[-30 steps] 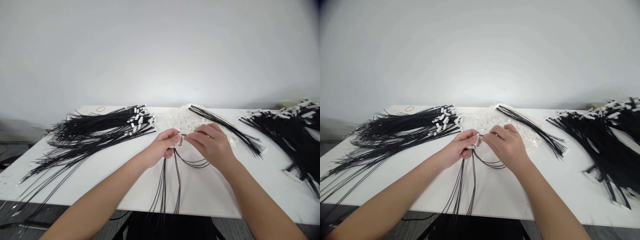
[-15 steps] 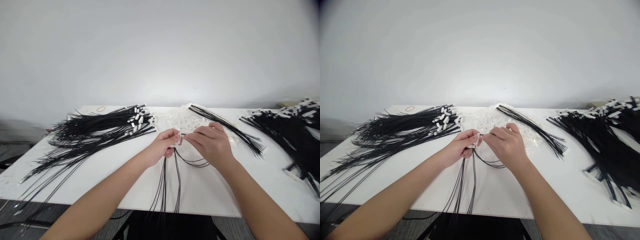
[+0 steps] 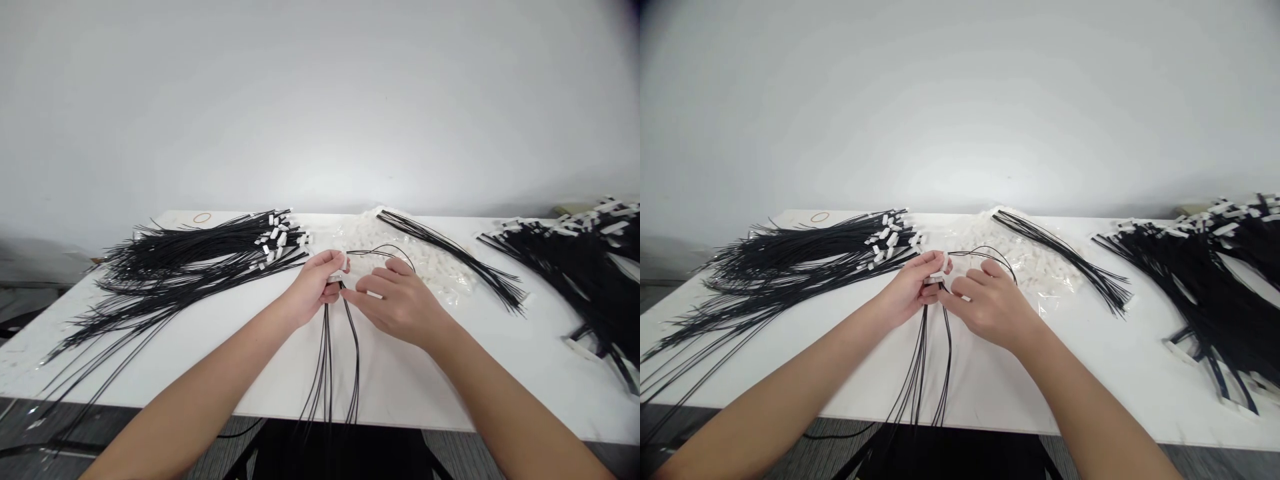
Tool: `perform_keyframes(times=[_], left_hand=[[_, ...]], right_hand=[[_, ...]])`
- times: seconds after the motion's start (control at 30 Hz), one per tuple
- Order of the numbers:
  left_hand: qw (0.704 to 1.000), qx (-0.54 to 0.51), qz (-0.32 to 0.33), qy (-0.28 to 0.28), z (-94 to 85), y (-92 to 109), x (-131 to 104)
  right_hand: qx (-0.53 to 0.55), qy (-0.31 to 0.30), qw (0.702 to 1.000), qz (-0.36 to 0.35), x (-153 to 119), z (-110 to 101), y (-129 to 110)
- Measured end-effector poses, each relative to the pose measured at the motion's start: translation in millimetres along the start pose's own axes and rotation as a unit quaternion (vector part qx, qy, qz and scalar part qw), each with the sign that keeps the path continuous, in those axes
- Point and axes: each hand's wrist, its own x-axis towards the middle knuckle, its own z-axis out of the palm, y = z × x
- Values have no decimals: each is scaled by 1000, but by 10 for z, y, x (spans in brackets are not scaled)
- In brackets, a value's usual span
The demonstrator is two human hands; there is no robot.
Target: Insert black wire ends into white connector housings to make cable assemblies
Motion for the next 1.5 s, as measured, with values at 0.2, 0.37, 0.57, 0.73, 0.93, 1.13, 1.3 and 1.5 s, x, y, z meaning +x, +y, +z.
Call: perform_keyframes(times=[0.2,0.37,0.57,0.73,0.93,1.13,1.3,1.5], left_hand=[[1000,5,-1,-8,13,8,-16],[1000,11,-7,-13,19,1,-24],[1000,13,-17,-17,27,-3,-16],[1000,7,-18,-14,18,2,-14],[1000,-2,-18,-17,11,-3,-5],[1000,1,-22,-6,2,-10,11],[1000,6,-9,2,5,-2,10],[1000,10,-8,1,-6,-3,1]], right_hand=[[33,-37,999,-10,-5,54,-17],[33,-26,999,-20,28,43,-15],[31,-10,999,-30,32,53,-6],[35,-10,999,-15,3,69,4],[102,-36,993,38,-2,78,-8],[256,-16,958,126,26,-30,4],[419,59,844,330,64,-173,63],[494,273,661,495,69,-238,253]])
